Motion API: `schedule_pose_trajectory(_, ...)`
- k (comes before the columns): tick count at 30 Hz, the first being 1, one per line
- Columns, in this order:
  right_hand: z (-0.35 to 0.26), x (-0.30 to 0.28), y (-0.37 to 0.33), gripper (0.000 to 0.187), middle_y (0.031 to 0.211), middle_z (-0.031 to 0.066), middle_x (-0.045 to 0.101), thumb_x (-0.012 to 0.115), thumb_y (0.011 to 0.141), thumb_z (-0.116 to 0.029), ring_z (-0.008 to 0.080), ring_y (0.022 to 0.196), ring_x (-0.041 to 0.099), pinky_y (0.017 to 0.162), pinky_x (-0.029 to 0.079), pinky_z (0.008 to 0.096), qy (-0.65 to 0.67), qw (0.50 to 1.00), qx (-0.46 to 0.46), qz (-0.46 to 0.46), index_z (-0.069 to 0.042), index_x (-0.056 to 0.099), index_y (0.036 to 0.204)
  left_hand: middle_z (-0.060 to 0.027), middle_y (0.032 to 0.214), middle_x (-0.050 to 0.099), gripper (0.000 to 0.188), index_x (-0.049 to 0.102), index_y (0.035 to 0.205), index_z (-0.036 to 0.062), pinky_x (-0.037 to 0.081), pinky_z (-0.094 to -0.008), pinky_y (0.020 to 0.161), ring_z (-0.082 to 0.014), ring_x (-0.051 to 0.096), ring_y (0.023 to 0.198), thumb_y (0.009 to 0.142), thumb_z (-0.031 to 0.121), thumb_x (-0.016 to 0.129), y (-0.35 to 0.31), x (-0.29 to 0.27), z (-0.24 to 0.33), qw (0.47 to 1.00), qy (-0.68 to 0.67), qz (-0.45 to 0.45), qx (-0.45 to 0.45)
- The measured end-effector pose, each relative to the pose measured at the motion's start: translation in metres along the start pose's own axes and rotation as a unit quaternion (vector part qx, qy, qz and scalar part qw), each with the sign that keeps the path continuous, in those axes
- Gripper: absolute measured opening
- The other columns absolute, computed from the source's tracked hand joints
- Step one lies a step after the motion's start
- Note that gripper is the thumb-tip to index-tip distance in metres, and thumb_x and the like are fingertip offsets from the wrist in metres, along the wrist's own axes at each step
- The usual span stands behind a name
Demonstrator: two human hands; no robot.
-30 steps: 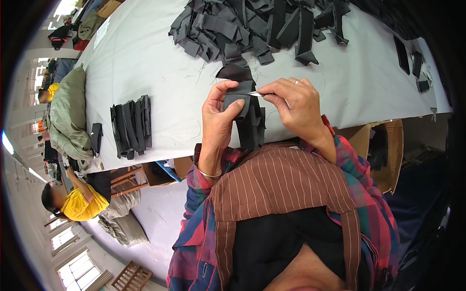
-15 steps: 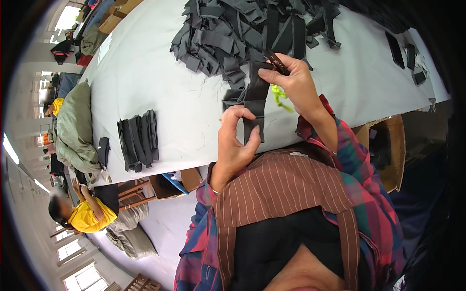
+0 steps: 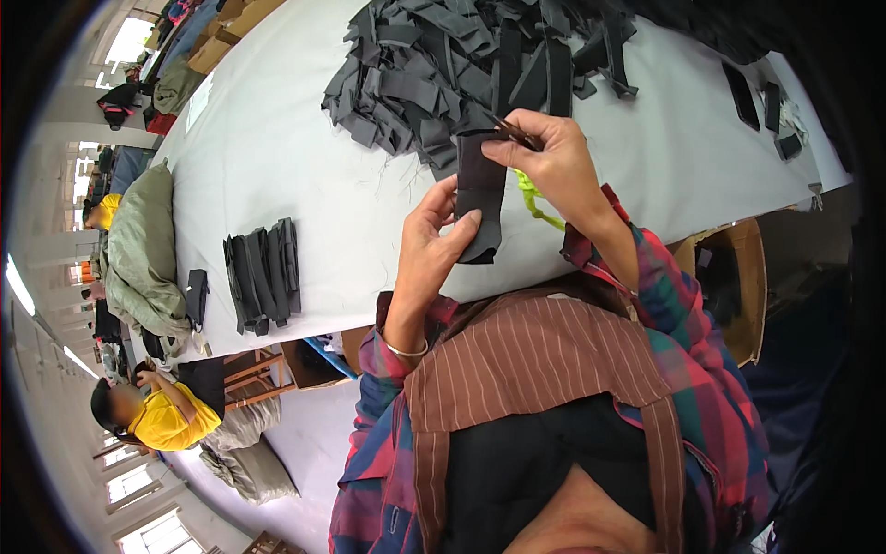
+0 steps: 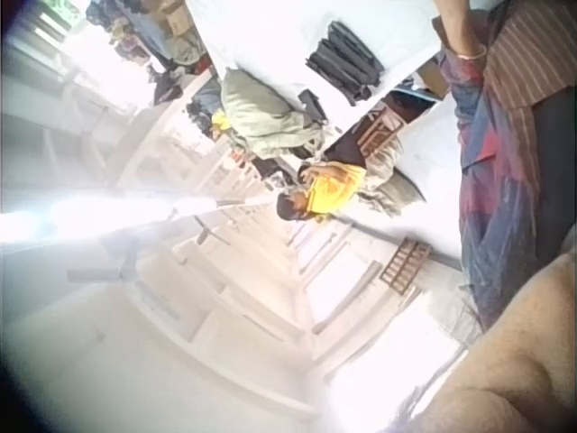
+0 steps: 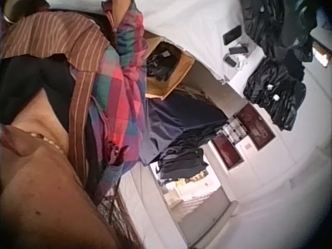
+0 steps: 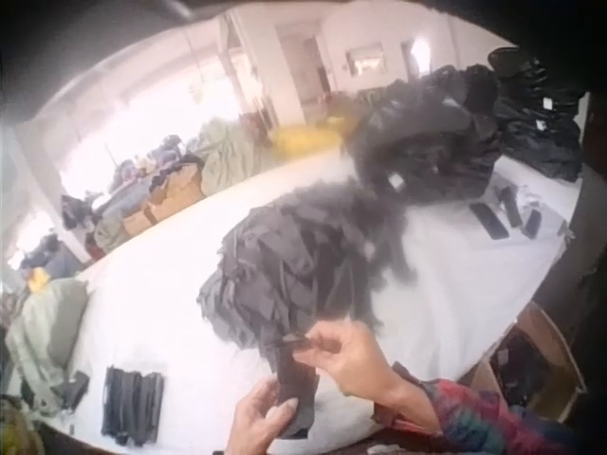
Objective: Trimming and cleaning excess threads or edges from small black fabric pieces using a small tool.
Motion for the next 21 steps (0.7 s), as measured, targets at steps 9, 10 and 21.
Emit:
schedule_pose_trajectory(9, 0.035, 0.000, 0.002, 0.010, 0.071, -0.0060, 0.056, 0.071, 0.082, -0.009, 0.0022, 0.067, 0.045, 0.060, 0.037, 0.0206, 0.045, 0.998, 0.038, 0.011, -0.001, 0.066, 0.082, -0.0019, 0.087, 0.065, 0.025, 0.057, 0.105, -0.0029, 0.046, -0.0187, 0.067, -0.0046, 0.057, 0.078, 0.089, 0.014, 0.067, 0.006, -0.003, -0.007, 0.998, 0.021, 0.051, 0.021)
schedule_pose_trajectory(10, 0.042, 0.002, 0.002, 0.009, 0.078, -0.0046, 0.062, 0.070, 0.082, -0.005, 0.0022, 0.072, 0.050, 0.066, 0.042, 0.0192, 0.022, 0.998, 0.059, -0.003, -0.001, 0.068, 0.089, 0.0002, 0.082, 0.064, 0.020, 0.058, 0.098, -0.0016, 0.044, -0.0175, 0.063, -0.0028, 0.054, 0.073, 0.090, 0.015, 0.066, 0.006, -0.007, -0.008, 0.997, 0.022, 0.067, 0.031)
schedule_pose_trajectory(21, 0.042, 0.017, -0.001, 0.011, 0.076, -0.0051, 0.059, 0.070, 0.083, -0.009, 0.0023, 0.071, 0.049, 0.065, 0.040, 0.0196, -0.009, 0.998, 0.059, -0.026, 0.000, 0.066, 0.087, 0.0096, 0.060, 0.040, 0.035, 0.050, 0.063, 0.0064, 0.021, -0.0215, 0.048, -0.0005, 0.029, 0.056, 0.093, 0.021, 0.063, 0.006, -0.013, -0.006, 0.996, 0.050, 0.074, 0.026)
Point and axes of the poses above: each hand's wrist, its own y-axis towards the middle knuckle, its own x-axis out of the palm, z = x × y, the point moved 10 cm from there along y, towards the middle knuckle
